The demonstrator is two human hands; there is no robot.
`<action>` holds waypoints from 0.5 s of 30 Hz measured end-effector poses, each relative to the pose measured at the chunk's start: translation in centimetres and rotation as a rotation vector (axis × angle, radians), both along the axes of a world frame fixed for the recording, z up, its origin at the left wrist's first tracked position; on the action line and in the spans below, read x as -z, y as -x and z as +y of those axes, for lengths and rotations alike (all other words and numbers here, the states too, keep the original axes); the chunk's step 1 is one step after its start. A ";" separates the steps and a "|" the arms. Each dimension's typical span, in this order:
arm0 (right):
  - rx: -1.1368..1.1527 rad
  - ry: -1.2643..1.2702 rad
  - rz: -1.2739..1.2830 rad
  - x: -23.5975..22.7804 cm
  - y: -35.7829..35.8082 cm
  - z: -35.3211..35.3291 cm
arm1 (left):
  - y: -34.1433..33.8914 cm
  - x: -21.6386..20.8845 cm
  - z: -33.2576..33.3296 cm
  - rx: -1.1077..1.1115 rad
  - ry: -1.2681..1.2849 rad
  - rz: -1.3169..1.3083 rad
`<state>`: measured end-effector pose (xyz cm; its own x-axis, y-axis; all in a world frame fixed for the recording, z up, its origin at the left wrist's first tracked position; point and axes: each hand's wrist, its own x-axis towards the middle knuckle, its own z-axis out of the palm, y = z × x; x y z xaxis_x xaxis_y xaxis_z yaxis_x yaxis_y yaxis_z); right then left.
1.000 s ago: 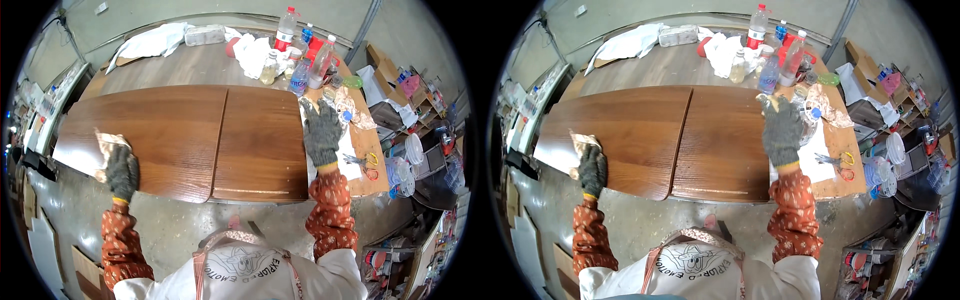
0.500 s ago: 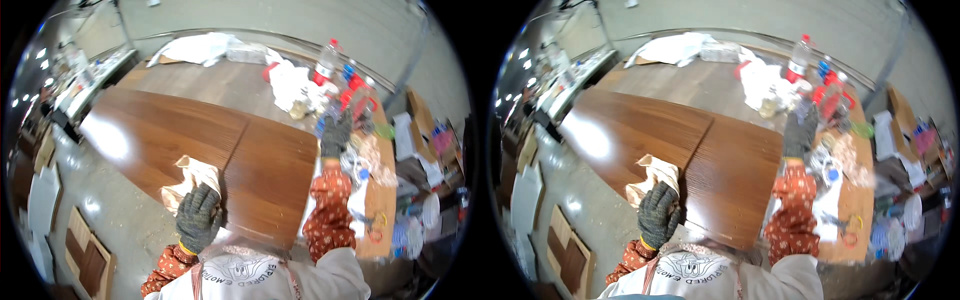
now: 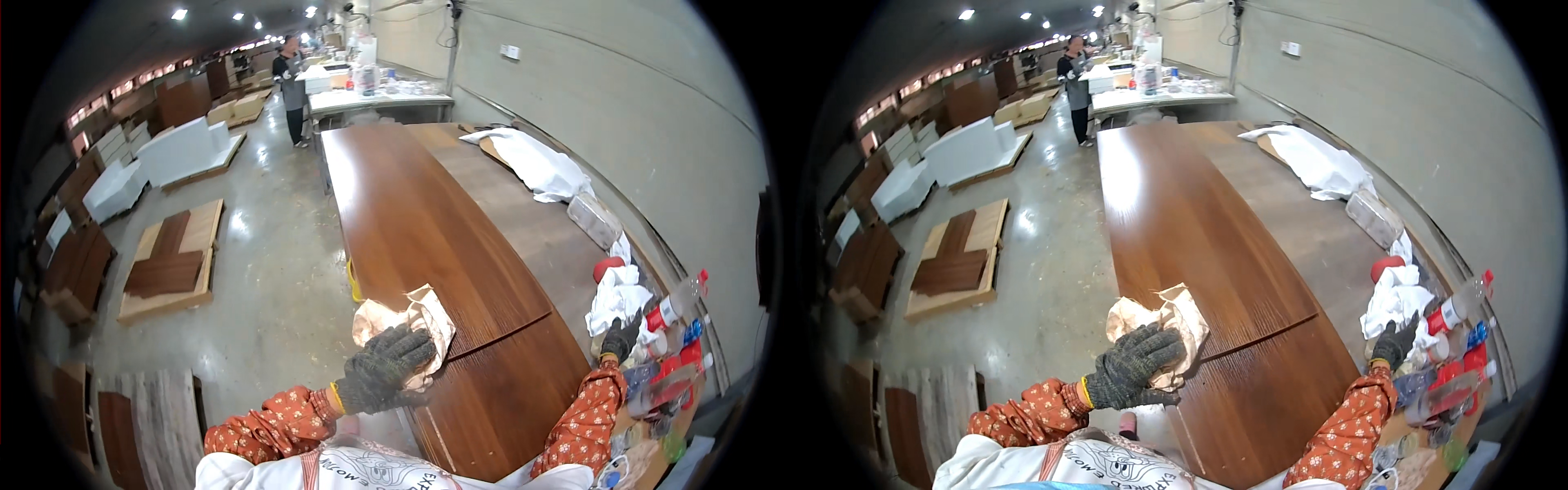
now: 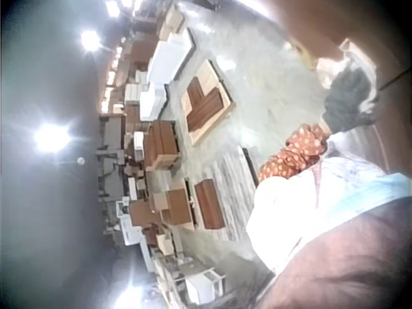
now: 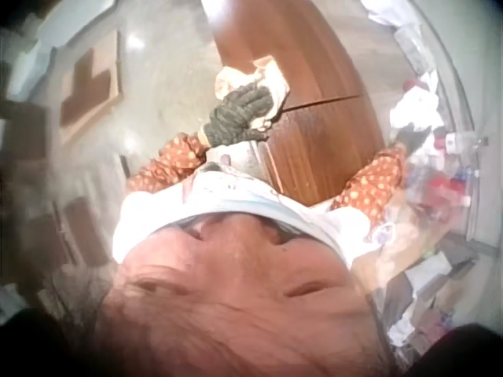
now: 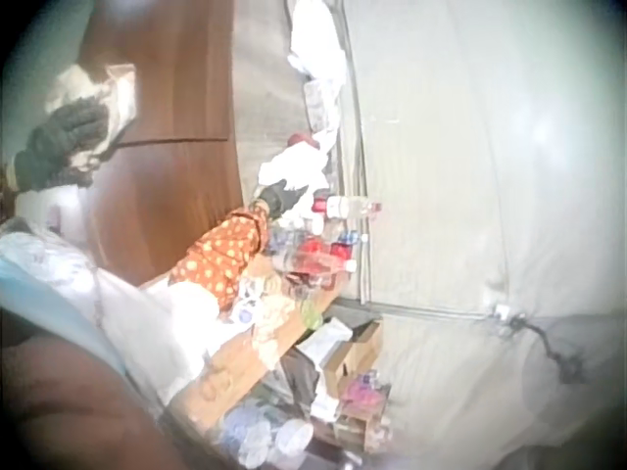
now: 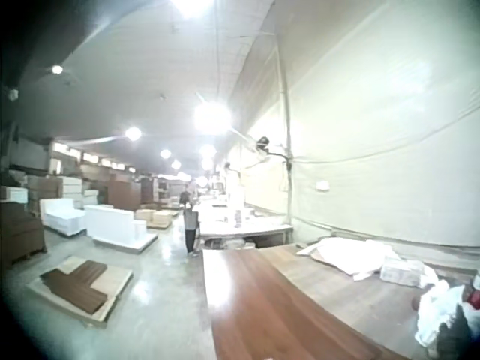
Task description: The person wipes and polishes wooden panels using a cloth and a small block, handling several pieces individually and moving them between stacks on a workbench.
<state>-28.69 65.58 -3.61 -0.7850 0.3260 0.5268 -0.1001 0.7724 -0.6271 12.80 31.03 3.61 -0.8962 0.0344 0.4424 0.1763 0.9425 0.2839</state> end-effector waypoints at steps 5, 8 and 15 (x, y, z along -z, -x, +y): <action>-0.079 0.056 0.138 1.7 1.5 1.9 | 0.0 1.5 -0.6 -0.020 0.005 0.052; -0.052 0.031 0.126 3.1 2.8 3.1 | 0.1 1.7 -2.1 0.174 -0.185 0.002; 0.021 -0.381 0.339 -0.4 1.5 -0.2 | 0.3 -0.2 -7.4 0.159 -1.370 -0.371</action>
<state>-30.14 65.36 -3.22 -0.5445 0.0751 0.8354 -0.2316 0.9438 -0.2358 12.54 23.67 3.82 -0.9926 -0.1119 -0.0475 -0.0326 -0.1314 0.9908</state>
